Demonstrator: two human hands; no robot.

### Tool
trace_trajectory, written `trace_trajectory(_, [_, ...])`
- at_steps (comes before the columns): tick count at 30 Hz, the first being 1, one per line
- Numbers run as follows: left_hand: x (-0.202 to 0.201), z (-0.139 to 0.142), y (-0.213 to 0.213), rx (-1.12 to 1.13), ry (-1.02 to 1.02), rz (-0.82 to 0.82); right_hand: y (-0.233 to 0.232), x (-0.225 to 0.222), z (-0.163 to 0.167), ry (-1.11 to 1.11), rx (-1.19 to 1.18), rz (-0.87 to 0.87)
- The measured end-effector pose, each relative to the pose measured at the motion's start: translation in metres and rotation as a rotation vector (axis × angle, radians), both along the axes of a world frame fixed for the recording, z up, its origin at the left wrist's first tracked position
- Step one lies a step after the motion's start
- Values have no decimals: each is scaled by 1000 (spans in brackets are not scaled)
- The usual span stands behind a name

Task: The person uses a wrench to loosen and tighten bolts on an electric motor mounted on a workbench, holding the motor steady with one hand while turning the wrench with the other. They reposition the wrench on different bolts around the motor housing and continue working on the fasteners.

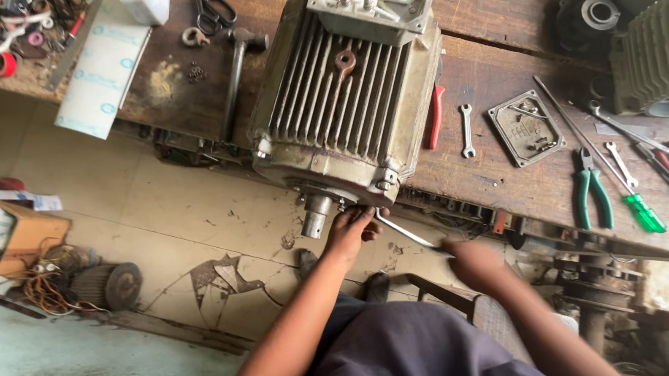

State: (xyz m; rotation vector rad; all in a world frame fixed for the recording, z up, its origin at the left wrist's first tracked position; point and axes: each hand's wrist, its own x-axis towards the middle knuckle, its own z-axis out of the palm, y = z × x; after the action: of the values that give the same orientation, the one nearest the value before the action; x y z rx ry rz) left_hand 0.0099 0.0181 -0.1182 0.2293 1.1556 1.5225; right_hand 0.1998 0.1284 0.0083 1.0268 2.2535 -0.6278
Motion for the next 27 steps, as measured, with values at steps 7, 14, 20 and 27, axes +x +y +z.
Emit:
trace_trajectory(7, [8,18,1,-64,224,63,-45,-158,-54,469,-309,-132])
trace_trajectory(14, [6,3,-40,9,357,171,-28,-114,-55,516,-240,10])
trace_trajectory(20, [8,-25,-45,31,134,169,-17,35,-16,705,103,-48])
trace_trajectory(27, [12,-23,-12,80,108,48,-10,29,94,481,390,288])
